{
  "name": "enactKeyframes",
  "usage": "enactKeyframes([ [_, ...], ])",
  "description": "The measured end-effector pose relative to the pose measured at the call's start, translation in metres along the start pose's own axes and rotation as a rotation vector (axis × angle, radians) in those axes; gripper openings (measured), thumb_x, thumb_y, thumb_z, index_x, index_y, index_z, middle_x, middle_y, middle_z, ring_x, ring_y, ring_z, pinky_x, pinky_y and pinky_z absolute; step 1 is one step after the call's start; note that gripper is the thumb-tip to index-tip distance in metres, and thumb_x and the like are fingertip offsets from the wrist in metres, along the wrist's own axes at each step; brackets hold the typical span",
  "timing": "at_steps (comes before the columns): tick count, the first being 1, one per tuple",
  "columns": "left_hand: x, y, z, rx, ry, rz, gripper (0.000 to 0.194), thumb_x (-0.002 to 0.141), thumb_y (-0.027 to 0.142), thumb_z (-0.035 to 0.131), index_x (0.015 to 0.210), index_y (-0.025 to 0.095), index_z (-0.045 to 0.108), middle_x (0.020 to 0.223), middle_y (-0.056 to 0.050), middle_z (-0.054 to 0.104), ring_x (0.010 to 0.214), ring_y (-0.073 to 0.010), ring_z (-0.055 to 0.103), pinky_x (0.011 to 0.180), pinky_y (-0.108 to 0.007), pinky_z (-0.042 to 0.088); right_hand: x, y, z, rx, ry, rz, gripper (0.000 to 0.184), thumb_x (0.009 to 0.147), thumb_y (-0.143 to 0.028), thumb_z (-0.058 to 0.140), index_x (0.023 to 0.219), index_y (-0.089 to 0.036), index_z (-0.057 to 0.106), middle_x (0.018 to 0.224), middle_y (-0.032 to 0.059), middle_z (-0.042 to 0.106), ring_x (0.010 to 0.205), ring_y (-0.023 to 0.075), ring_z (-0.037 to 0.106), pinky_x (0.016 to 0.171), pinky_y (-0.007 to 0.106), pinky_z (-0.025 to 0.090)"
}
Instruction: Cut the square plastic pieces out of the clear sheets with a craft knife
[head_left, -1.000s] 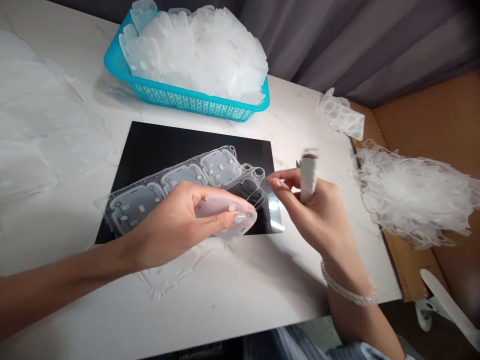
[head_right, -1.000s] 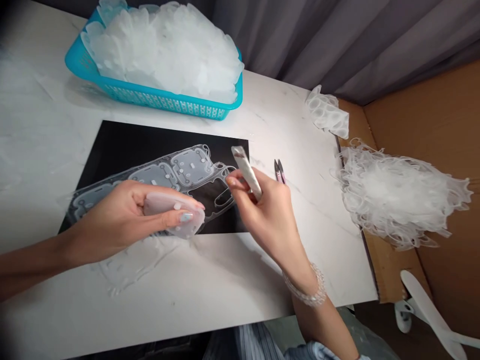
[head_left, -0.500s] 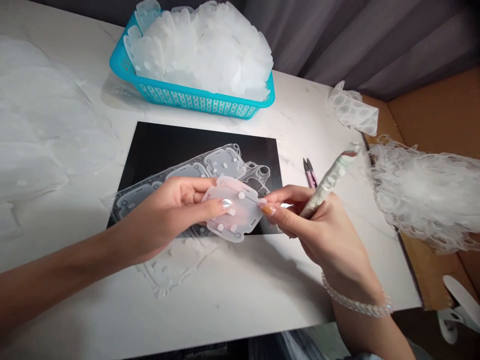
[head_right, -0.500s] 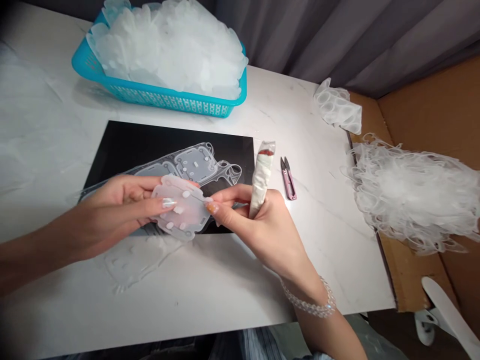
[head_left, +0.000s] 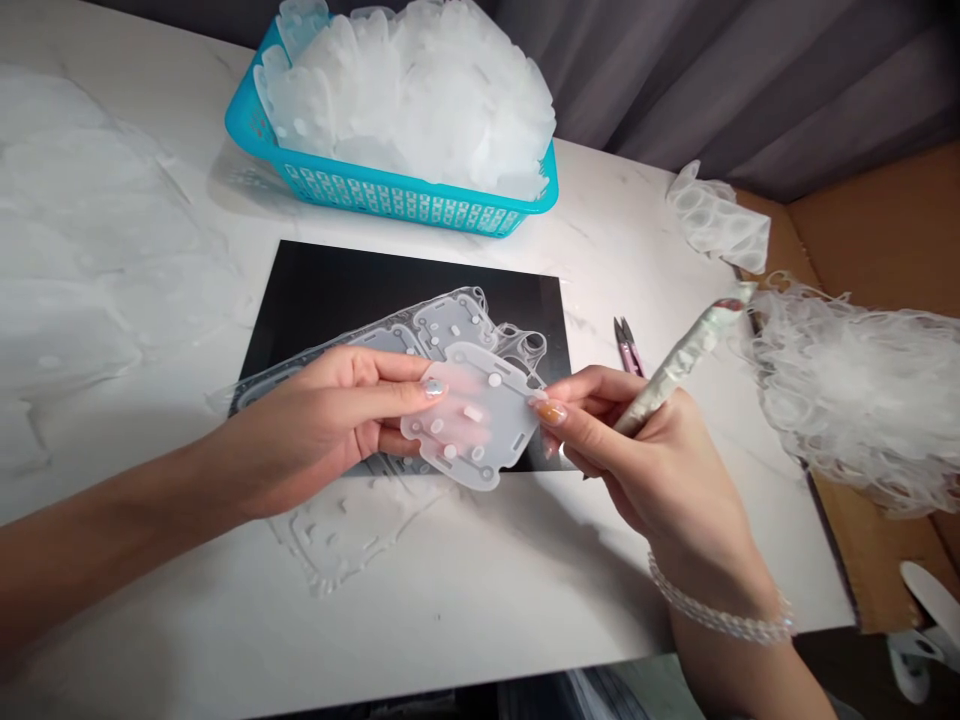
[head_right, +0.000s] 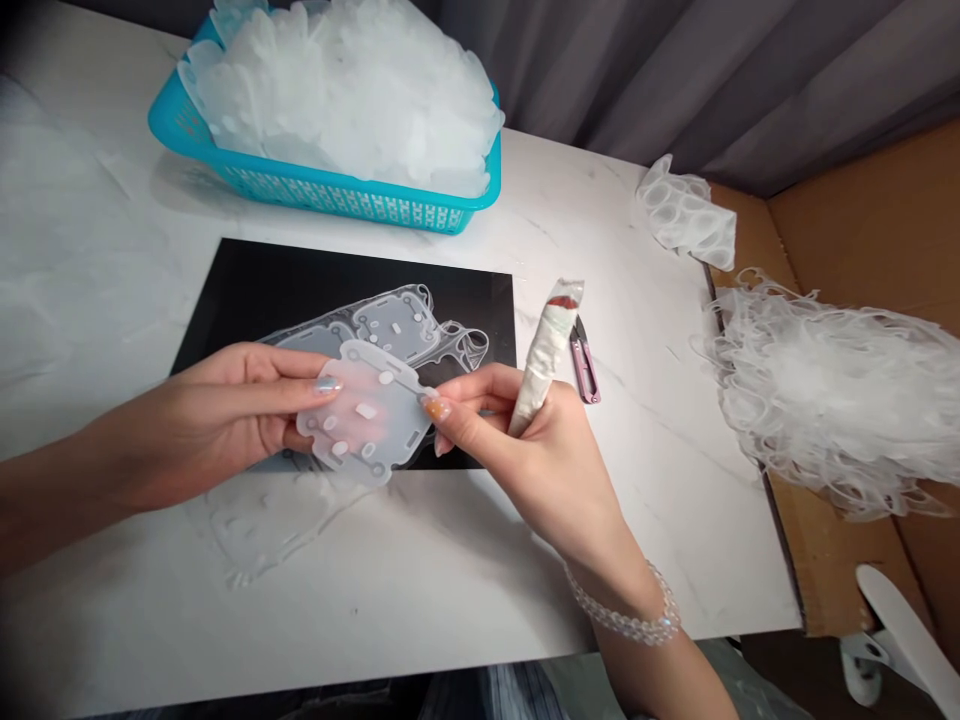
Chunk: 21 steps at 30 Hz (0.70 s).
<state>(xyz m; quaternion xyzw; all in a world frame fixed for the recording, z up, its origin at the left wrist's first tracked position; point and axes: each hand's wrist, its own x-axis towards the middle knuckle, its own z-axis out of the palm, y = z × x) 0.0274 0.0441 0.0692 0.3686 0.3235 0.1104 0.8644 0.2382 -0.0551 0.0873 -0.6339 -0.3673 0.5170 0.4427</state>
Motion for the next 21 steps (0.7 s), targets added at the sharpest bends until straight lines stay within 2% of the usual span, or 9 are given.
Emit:
enactKeyframes([
  [7,-0.0039,0.0009,0.0031,-0.063,0.016,-0.043,0.025,0.091,0.027,0.064,0.110,0.020,0.078,0.099,-0.009,0.079,0.088,-0.0184,0.073,0.079,-0.023,0.058,0.0053,0.0040,-0.0033,0.061,-0.050,0.057,0.016,0.085,-0.032,0.075,0.083,-0.018,0.070,0.059,-0.0016,0.065,0.043,0.0043,0.035,0.040,0.021,0.023],
  [14,-0.0054,0.0019,0.0065,-0.123,-0.040,-0.020,0.025,0.092,0.024,0.061,0.110,0.018,0.077,0.102,-0.009,0.078,0.091,-0.0187,0.073,0.082,-0.025,0.058,0.0094,0.0069,-0.0034,0.110,-0.074,0.074,0.017,0.086,-0.033,0.074,0.080,-0.018,0.068,0.058,-0.0019,0.066,0.042,0.0032,0.025,0.040,0.022,0.016],
  [21,-0.0058,0.0008,0.0070,-0.162,-0.015,-0.023,0.023,0.090,0.024,0.064,0.107,0.020,0.079,0.098,-0.009,0.079,0.093,-0.0225,0.074,0.085,-0.033,0.059,0.0093,0.0075,-0.0028,0.127,-0.074,0.096,0.020,0.086,-0.035,0.074,0.080,-0.018,0.066,0.056,-0.0013,0.065,0.042,0.0036,0.024,0.041,0.022,0.014],
])
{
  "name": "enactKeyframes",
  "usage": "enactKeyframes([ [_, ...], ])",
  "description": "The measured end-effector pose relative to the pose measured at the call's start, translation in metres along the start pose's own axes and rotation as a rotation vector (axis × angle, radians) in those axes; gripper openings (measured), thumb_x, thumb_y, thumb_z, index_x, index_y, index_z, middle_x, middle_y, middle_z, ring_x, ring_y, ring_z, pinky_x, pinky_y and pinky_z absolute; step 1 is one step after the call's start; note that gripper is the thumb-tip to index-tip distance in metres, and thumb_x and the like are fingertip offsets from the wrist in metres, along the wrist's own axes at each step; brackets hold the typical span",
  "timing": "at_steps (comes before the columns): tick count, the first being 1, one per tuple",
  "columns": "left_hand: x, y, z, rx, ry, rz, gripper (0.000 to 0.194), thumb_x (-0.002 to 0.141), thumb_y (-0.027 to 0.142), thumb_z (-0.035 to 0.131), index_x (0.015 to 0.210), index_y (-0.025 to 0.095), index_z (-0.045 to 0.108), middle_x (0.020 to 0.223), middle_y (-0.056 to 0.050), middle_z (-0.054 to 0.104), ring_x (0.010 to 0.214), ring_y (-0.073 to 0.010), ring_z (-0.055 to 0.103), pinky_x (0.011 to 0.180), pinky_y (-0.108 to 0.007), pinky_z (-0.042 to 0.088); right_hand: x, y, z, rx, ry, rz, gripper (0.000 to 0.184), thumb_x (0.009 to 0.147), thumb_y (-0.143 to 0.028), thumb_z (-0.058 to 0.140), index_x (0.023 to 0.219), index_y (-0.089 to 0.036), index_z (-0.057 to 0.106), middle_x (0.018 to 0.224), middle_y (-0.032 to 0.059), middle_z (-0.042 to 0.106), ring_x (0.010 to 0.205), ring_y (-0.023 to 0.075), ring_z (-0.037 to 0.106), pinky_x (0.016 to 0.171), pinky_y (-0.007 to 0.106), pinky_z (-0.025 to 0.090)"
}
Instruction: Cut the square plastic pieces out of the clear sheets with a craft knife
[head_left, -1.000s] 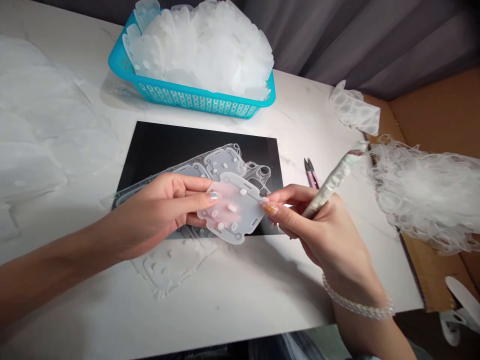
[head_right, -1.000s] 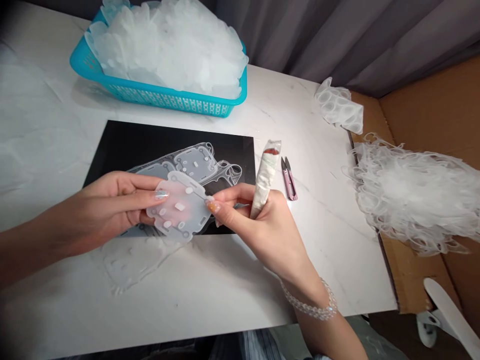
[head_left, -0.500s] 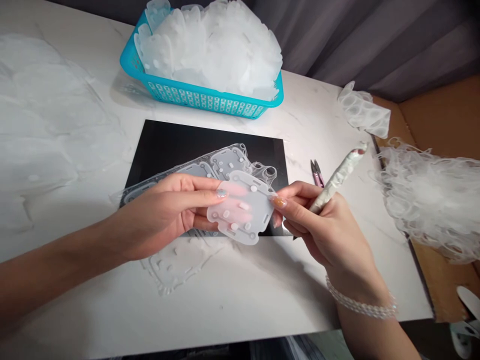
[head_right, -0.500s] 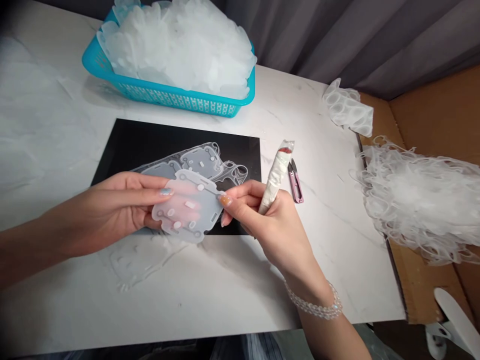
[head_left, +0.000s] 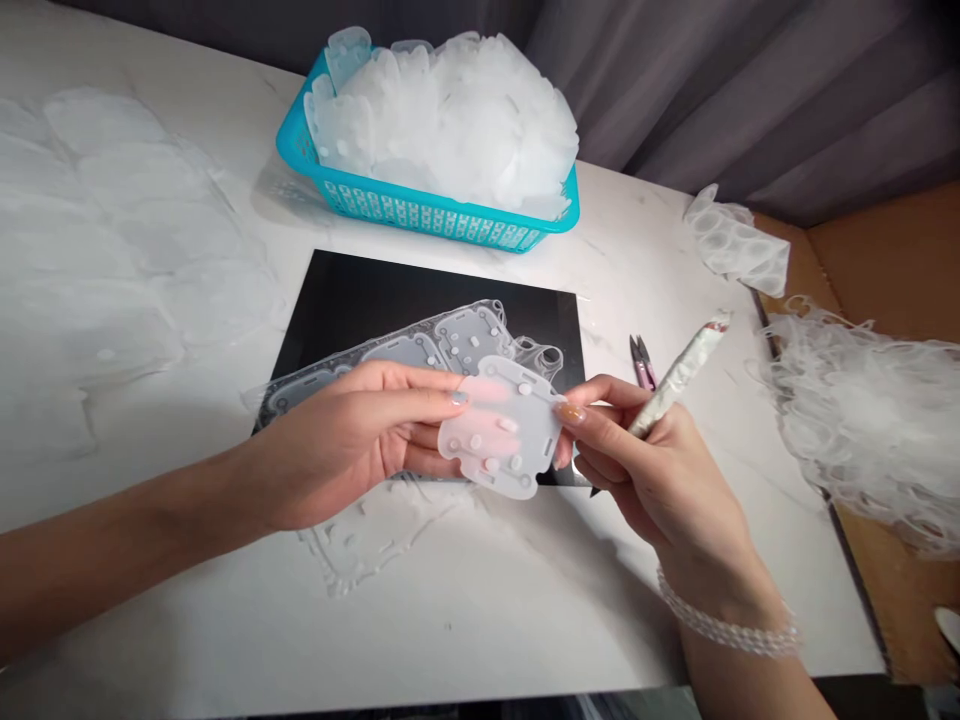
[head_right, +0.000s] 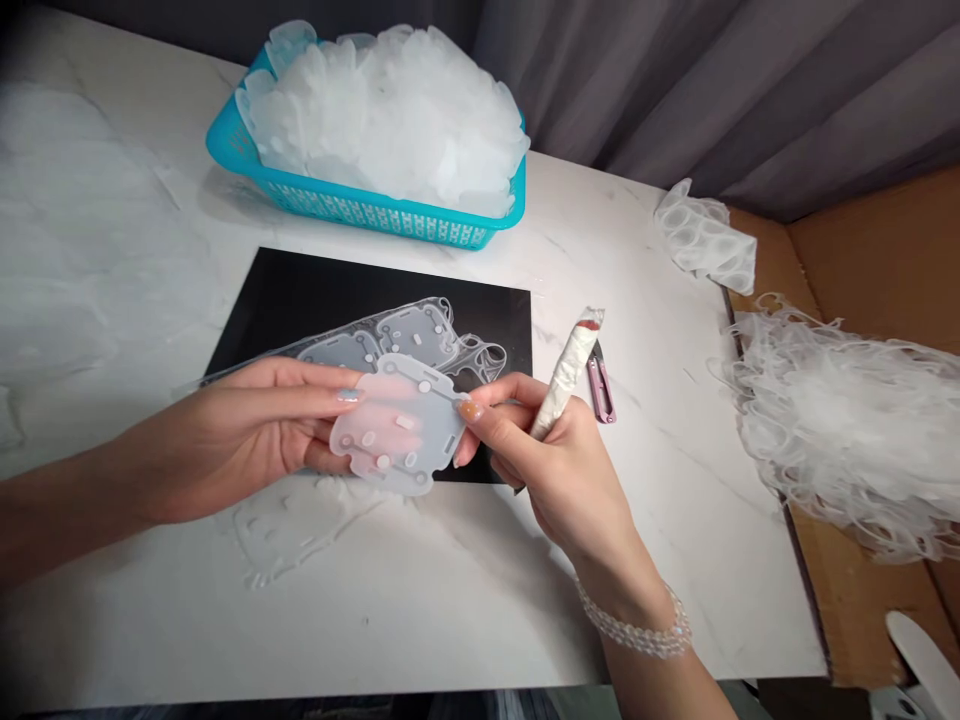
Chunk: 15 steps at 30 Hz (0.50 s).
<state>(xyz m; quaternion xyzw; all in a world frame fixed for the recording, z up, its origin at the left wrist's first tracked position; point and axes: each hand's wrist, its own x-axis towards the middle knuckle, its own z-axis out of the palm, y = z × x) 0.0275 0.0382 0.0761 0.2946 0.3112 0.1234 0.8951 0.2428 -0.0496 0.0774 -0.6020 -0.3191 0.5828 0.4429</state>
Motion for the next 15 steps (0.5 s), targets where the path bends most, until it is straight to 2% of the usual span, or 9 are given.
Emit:
enactKeyframes([
  [6,0.000,-0.002,0.001,-0.008,0.040,0.006,0.027,0.088,0.025,0.066,0.110,0.013,0.076,0.105,-0.013,0.078,0.102,-0.0275,0.072,0.093,-0.039,0.057,0.000,0.002,0.000,-0.012,0.005,0.022,0.021,0.087,-0.039,0.071,0.089,-0.019,0.066,0.048,-0.0020,0.062,0.040,0.0054,0.028,0.041,0.022,0.017],
  [9,0.003,-0.004,-0.002,-0.089,0.085,0.033,0.025,0.088,0.028,0.066,0.106,0.013,0.075,0.120,-0.017,0.072,0.117,-0.0327,0.065,0.100,-0.046,0.053,-0.003,0.003,0.004,-0.063,0.066,-0.096,0.018,0.087,-0.038,0.071,0.091,-0.020,0.067,0.060,0.0010,0.069,0.041,0.0050,0.028,0.040,0.022,0.019],
  [11,0.006,-0.003,-0.005,-0.184,0.108,0.021,0.037,0.091,0.039,0.061,0.117,0.014,0.070,0.131,-0.016,0.067,0.127,-0.0344,0.058,0.104,-0.049,0.050,-0.006,0.004,0.008,-0.153,0.115,-0.232,0.014,0.085,-0.035,0.073,0.088,-0.021,0.069,0.070,0.0028,0.071,0.044,0.0062,0.036,0.041,0.022,0.024],
  [13,0.008,-0.002,-0.007,-0.238,0.119,-0.016,0.055,0.092,0.050,0.056,0.134,0.014,0.059,0.134,-0.018,0.064,0.129,-0.0337,0.056,0.105,-0.048,0.049,-0.008,0.005,0.011,-0.273,0.109,-0.316,0.010,0.085,-0.032,0.072,0.084,-0.022,0.070,0.070,0.0028,0.069,0.048,0.0088,0.043,0.042,0.023,0.029],
  [15,0.008,0.000,-0.007,-0.219,0.144,-0.002,0.062,0.091,0.046,0.061,0.143,0.014,0.049,0.132,-0.019,0.065,0.127,-0.0313,0.059,0.107,-0.045,0.048,-0.009,0.007,0.012,-0.368,0.062,-0.321,0.010,0.087,-0.032,0.069,0.083,-0.022,0.071,0.066,0.0019,0.064,0.048,0.0102,0.043,0.042,0.024,0.031],
])
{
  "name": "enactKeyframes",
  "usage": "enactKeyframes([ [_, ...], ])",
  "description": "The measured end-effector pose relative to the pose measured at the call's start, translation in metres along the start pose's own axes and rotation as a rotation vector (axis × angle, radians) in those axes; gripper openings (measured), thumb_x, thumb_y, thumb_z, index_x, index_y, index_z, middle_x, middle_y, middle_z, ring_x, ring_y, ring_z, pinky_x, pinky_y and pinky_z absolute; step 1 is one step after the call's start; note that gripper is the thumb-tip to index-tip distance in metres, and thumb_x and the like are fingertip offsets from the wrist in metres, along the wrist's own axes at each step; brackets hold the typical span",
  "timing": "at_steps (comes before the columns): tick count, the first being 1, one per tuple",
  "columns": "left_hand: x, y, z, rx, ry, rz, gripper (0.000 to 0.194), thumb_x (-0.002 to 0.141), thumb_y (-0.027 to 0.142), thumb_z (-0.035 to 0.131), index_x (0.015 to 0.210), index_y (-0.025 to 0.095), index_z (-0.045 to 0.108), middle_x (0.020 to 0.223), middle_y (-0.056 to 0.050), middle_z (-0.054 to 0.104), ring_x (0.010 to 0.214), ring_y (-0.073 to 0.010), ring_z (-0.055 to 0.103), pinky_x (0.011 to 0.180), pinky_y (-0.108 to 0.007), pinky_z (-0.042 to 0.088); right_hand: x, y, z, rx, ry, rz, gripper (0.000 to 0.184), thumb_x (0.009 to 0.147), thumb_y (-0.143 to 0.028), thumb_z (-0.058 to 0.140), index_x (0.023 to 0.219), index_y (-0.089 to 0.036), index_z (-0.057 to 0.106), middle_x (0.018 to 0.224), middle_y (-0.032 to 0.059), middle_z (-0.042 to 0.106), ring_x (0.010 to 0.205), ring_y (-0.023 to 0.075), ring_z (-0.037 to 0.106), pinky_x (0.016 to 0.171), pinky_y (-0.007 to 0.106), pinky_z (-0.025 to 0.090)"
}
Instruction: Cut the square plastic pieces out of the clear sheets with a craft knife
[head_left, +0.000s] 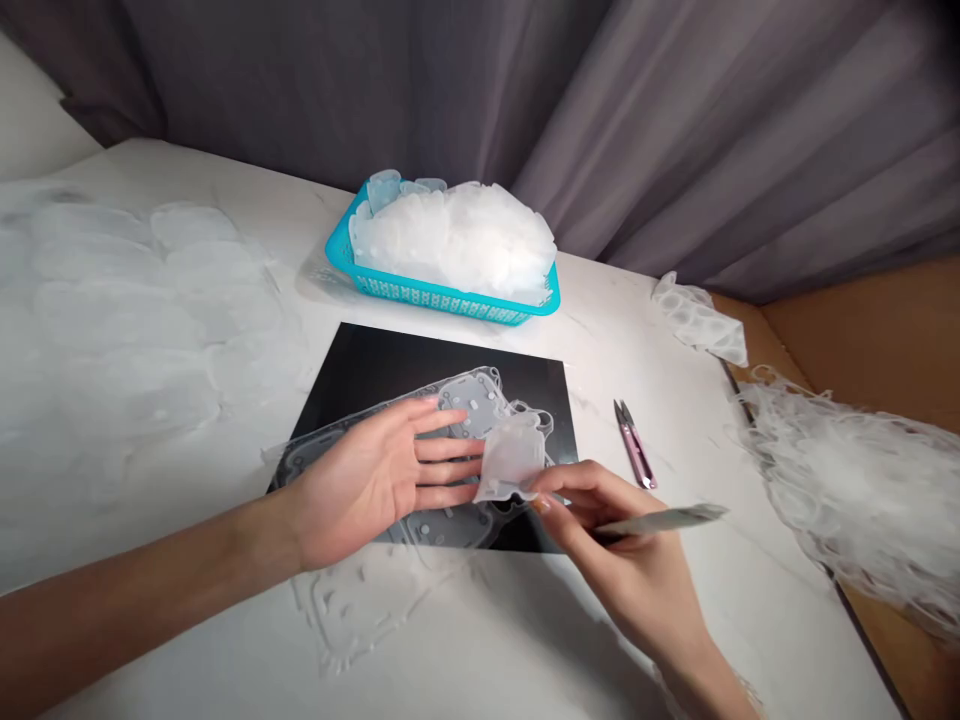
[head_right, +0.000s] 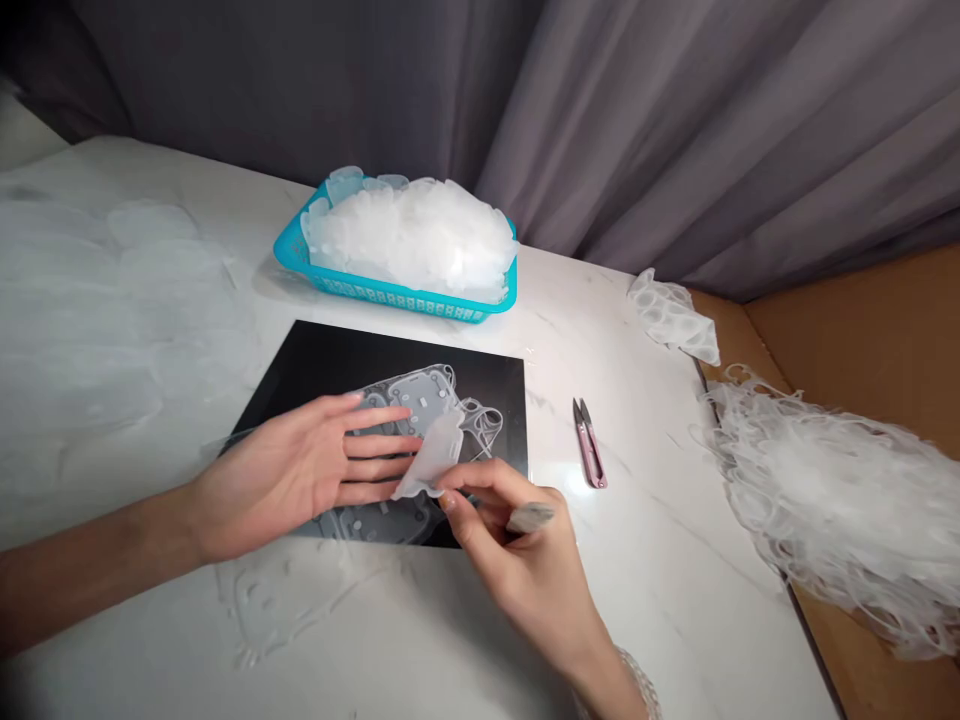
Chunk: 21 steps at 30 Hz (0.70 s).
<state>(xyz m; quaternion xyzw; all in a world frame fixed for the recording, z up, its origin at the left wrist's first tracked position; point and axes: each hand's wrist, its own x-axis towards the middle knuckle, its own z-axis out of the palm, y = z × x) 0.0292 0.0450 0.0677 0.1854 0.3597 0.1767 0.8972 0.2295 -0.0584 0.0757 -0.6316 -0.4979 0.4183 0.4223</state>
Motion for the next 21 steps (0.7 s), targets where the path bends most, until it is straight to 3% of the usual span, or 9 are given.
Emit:
enactKeyframes([
  [4,0.000,0.000,0.000,0.151,0.018,0.115,0.071,0.083,0.017,0.073,0.147,0.017,0.043,0.129,-0.015,0.068,0.122,-0.0253,0.062,0.106,-0.036,0.047,0.003,0.006,-0.003,-0.019,-0.011,-0.019,0.016,0.089,-0.034,0.063,0.081,-0.021,0.070,0.061,-0.0002,0.057,0.047,0.0099,0.036,0.042,0.024,0.029],
  [6,0.000,-0.001,-0.002,0.213,-0.007,0.142,0.067,0.082,0.016,0.075,0.143,0.017,0.049,0.127,-0.014,0.069,0.121,-0.0244,0.062,0.103,-0.034,0.047,0.005,0.008,-0.005,-0.006,-0.014,-0.017,0.019,0.090,-0.035,0.061,0.080,-0.021,0.069,0.062,-0.0004,0.055,0.047,0.0096,0.033,0.043,0.025,0.028],
  [10,0.000,-0.003,-0.004,0.308,-0.074,0.190,0.037,0.083,0.021,0.074,0.119,0.014,0.070,0.122,-0.014,0.071,0.118,-0.0247,0.063,0.102,-0.032,0.046,0.008,0.008,-0.006,0.068,-0.049,0.035,0.020,0.091,-0.038,0.059,0.085,-0.021,0.069,0.056,-0.0034,0.043,0.049,0.0099,0.025,0.045,0.025,0.019],
  [12,-0.002,-0.002,-0.002,0.344,-0.073,0.228,0.030,0.083,0.023,0.074,0.112,0.014,0.074,0.118,-0.013,0.073,0.115,-0.0243,0.065,0.102,-0.032,0.047,0.008,0.006,-0.005,0.176,0.005,0.051,0.020,0.090,-0.040,0.061,0.090,-0.022,0.069,0.058,-0.0024,0.048,0.049,0.0095,0.023,0.046,0.026,0.016],
  [15,-0.007,0.005,0.002,0.402,-0.048,0.325,0.029,0.085,0.024,0.072,0.112,0.014,0.074,0.114,-0.013,0.075,0.110,-0.0234,0.067,0.100,-0.032,0.049,0.011,0.006,-0.008,0.346,0.109,0.083,0.022,0.089,-0.042,0.063,0.092,-0.021,0.067,0.078,0.0045,0.067,0.047,0.0069,0.020,0.046,0.027,0.015],
  [18,-0.011,0.027,0.001,0.502,0.050,0.518,0.033,0.084,0.025,0.073,0.115,0.015,0.073,0.114,-0.013,0.075,0.110,-0.0245,0.068,0.100,-0.034,0.050,0.016,0.009,-0.014,0.462,0.172,0.119,0.027,0.087,-0.045,0.064,0.087,-0.018,0.067,0.085,0.0084,0.072,0.045,0.0046,0.018,0.045,0.025,0.014],
  [21,-0.011,0.069,-0.001,0.683,0.277,0.943,0.041,0.084,0.029,0.073,0.122,0.017,0.070,0.123,-0.009,0.073,0.120,-0.0251,0.063,0.105,-0.035,0.047,0.020,0.013,-0.020,0.551,0.185,0.139,0.033,0.085,-0.049,0.065,0.081,-0.016,0.067,0.075,0.0084,0.071,0.044,0.0045,0.015,0.044,0.024,0.012],
])
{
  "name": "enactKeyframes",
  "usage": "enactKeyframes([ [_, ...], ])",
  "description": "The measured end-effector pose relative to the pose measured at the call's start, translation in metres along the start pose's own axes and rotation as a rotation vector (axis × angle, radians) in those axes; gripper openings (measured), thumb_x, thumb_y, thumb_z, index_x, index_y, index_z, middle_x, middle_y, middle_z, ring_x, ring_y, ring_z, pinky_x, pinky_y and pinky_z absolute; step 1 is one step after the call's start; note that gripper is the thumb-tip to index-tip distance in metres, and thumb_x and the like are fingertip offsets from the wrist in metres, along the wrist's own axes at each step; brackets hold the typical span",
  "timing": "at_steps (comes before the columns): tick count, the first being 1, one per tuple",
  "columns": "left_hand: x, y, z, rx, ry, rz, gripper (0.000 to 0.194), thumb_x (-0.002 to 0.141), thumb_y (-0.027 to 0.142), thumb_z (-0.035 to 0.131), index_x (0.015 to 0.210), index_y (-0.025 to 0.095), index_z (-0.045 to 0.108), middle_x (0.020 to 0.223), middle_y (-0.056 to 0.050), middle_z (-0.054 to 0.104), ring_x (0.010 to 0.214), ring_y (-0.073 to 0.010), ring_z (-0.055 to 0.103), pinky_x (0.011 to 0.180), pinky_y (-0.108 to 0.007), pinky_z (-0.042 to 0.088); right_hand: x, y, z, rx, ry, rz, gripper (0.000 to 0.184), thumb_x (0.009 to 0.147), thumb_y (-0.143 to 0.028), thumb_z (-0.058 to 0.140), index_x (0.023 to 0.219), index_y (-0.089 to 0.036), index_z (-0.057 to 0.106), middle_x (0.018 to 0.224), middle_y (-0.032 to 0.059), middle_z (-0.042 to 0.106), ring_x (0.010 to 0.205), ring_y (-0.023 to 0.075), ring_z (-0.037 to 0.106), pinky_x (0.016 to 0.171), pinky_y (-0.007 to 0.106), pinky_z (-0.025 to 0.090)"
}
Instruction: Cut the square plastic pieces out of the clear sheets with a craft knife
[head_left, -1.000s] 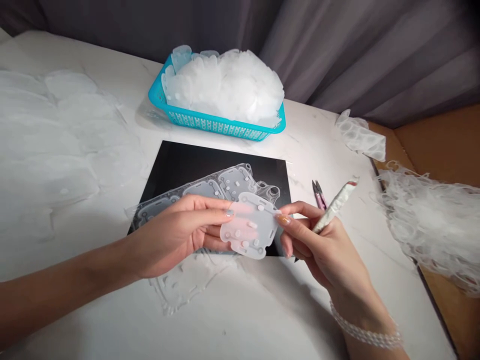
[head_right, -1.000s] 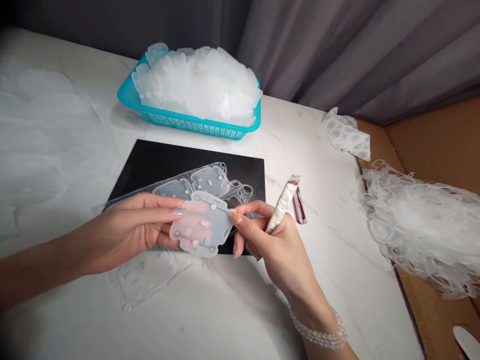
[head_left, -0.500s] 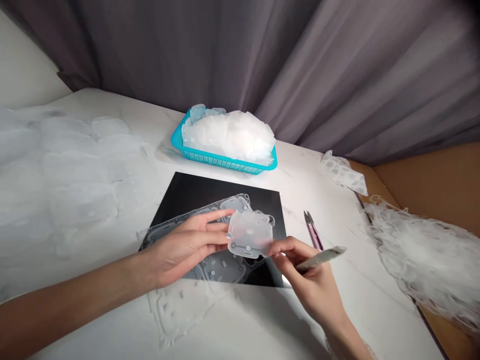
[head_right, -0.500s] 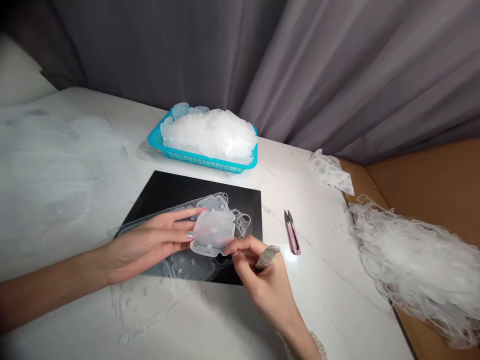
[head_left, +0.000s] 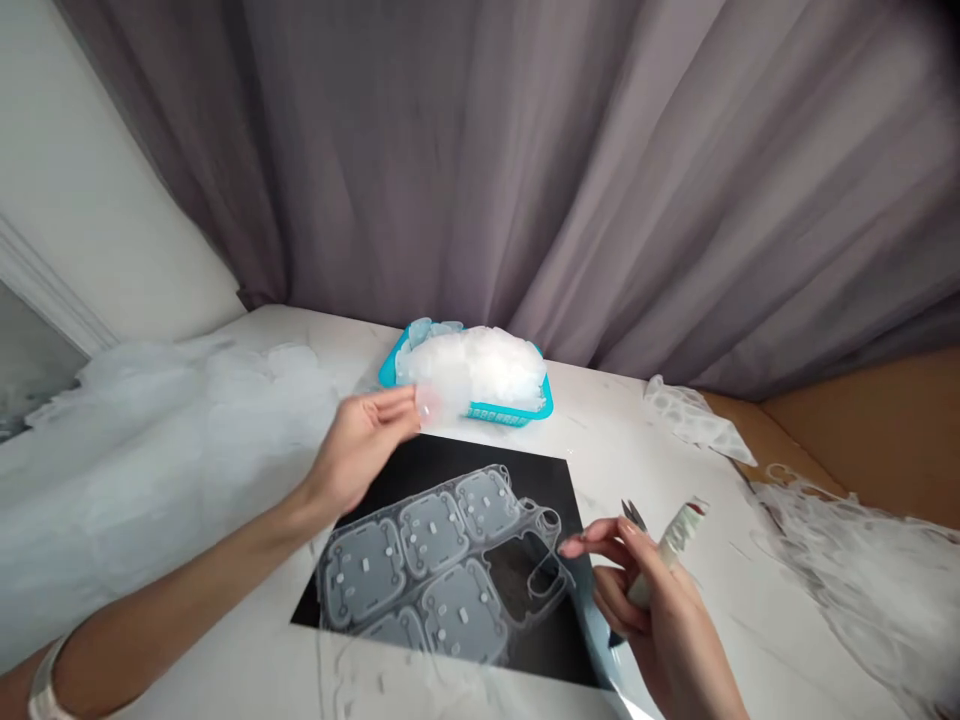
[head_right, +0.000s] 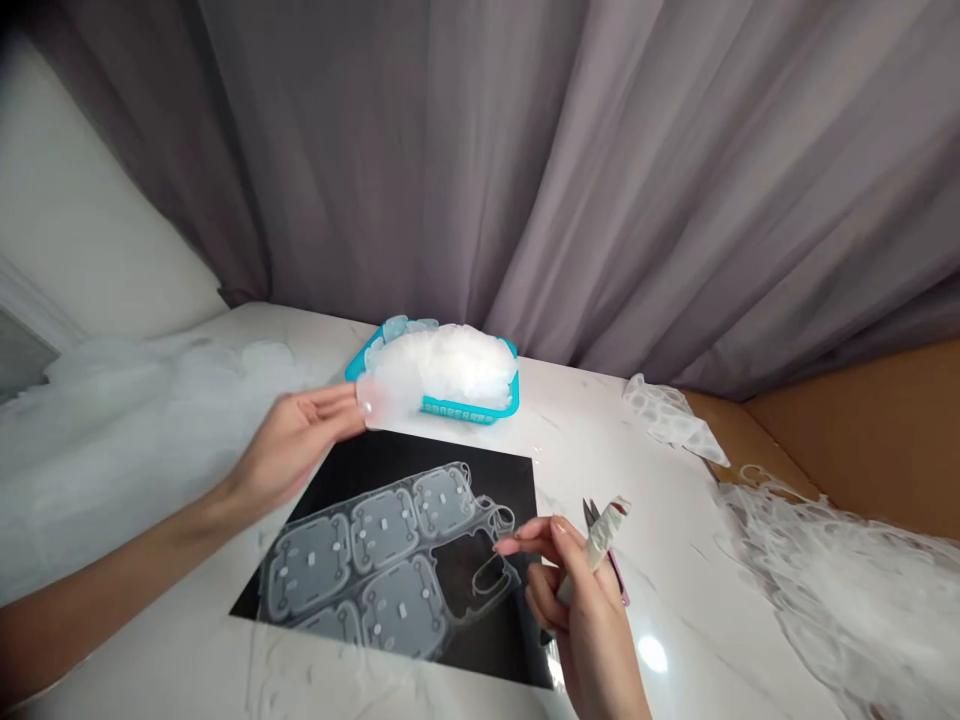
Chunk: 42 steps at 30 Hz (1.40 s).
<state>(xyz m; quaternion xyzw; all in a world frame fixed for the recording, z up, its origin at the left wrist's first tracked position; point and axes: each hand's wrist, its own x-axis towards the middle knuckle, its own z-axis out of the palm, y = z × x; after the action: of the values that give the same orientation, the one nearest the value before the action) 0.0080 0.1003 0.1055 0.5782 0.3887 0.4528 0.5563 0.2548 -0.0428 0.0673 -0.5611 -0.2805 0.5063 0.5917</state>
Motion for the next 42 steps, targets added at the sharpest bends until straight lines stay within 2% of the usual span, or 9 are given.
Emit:
enactKeyframes([
  [4,0.067,0.015,-0.016,0.589,0.241,0.468,0.045,0.097,0.031,0.048,0.140,0.019,0.056,0.142,-0.005,0.059,0.128,-0.0227,0.057,0.109,-0.035,0.042,0.000,0.000,0.000,0.028,-0.046,0.015,0.037,0.084,-0.052,0.066,0.079,-0.016,0.067,0.069,0.0074,0.068,0.044,0.0045,0.015,0.044,0.024,0.012],
  [11,0.146,-0.017,-0.004,0.840,-0.048,0.436,0.046,0.085,0.011,0.046,0.125,0.015,0.068,0.135,-0.007,0.065,0.134,-0.0250,0.052,0.116,-0.042,0.037,-0.002,0.011,0.009,0.064,-0.120,0.041,0.048,0.082,-0.063,0.063,0.075,-0.016,0.064,0.070,0.0085,0.070,0.039,0.0044,0.027,0.042,0.023,0.024],
  [14,0.132,-0.033,-0.006,0.935,-0.097,0.420,0.056,0.085,0.010,0.042,0.139,0.012,0.056,0.150,-0.008,0.051,0.144,-0.0255,0.040,0.121,-0.044,0.029,0.001,0.010,0.004,-0.013,-0.106,0.032,0.050,0.083,-0.066,0.058,0.076,-0.017,0.063,0.075,0.0095,0.071,0.044,0.0101,0.044,0.048,0.027,0.039],
  [17,0.099,-0.042,-0.010,1.002,-0.144,0.432,0.060,0.089,0.013,0.037,0.148,0.008,0.043,0.158,-0.010,0.040,0.148,-0.0252,0.031,0.124,-0.044,0.022,0.014,0.005,-0.014,-0.442,0.003,-0.103,0.047,0.090,-0.060,0.048,0.083,-0.018,0.068,0.072,0.0063,0.068,0.047,0.0128,0.046,0.048,0.027,0.036],
  [22,0.043,-0.065,0.002,1.075,-0.301,0.436,0.040,0.092,0.022,0.041,0.120,0.013,0.068,0.121,-0.013,0.070,0.119,-0.0299,0.059,0.106,-0.047,0.044,0.054,0.007,-0.035,-1.143,0.067,-0.325,0.031,0.089,-0.039,0.049,0.088,-0.020,0.074,0.084,0.0069,0.072,0.075,0.0214,0.063,0.069,0.032,0.043],
  [27,0.020,-0.090,0.026,1.097,-0.361,0.427,0.021,0.091,0.024,0.050,0.093,0.015,0.069,0.100,-0.012,0.069,0.103,-0.0288,0.060,0.089,-0.042,0.049,0.075,0.017,-0.019,-1.246,-0.070,-0.358,0.012,0.076,-0.028,0.065,0.081,-0.023,0.075,0.064,-0.0022,0.066,0.060,0.0153,0.061,0.058,0.025,0.041],
  [32,0.028,-0.100,0.037,1.043,-0.342,0.360,0.011,0.089,0.016,0.054,0.081,0.017,0.062,0.088,-0.005,0.065,0.089,-0.0211,0.061,0.078,-0.034,0.050,0.073,0.003,-0.017,-1.362,0.086,-0.517,0.022,0.088,-0.023,0.052,0.099,-0.023,0.072,0.087,0.0042,0.072,0.072,0.0185,0.063,0.063,0.028,0.036],
  [39,0.037,-0.106,0.037,0.947,-0.248,0.340,0.013,0.094,0.018,0.047,0.092,0.018,0.059,0.093,-0.006,0.064,0.088,-0.0202,0.062,0.079,-0.035,0.052,0.070,-0.011,-0.055,-1.730,0.319,-0.753,0.043,0.093,-0.053,0.055,0.119,-0.022,0.069,0.088,0.0086,0.070,0.061,0.0179,0.056,0.055,0.029,0.022],
  [42,0.023,-0.098,0.029,0.938,-0.263,0.399,0.019,0.096,0.019,0.044,0.107,0.016,0.059,0.108,-0.010,0.065,0.106,-0.0244,0.061,0.090,-0.040,0.050,0.060,-0.013,-0.061,-1.498,0.367,-0.714,0.056,0.085,-0.065,0.060,0.112,-0.018,0.072,0.081,0.0066,0.066,0.054,0.0150,0.049,0.054,0.029,0.028],
])
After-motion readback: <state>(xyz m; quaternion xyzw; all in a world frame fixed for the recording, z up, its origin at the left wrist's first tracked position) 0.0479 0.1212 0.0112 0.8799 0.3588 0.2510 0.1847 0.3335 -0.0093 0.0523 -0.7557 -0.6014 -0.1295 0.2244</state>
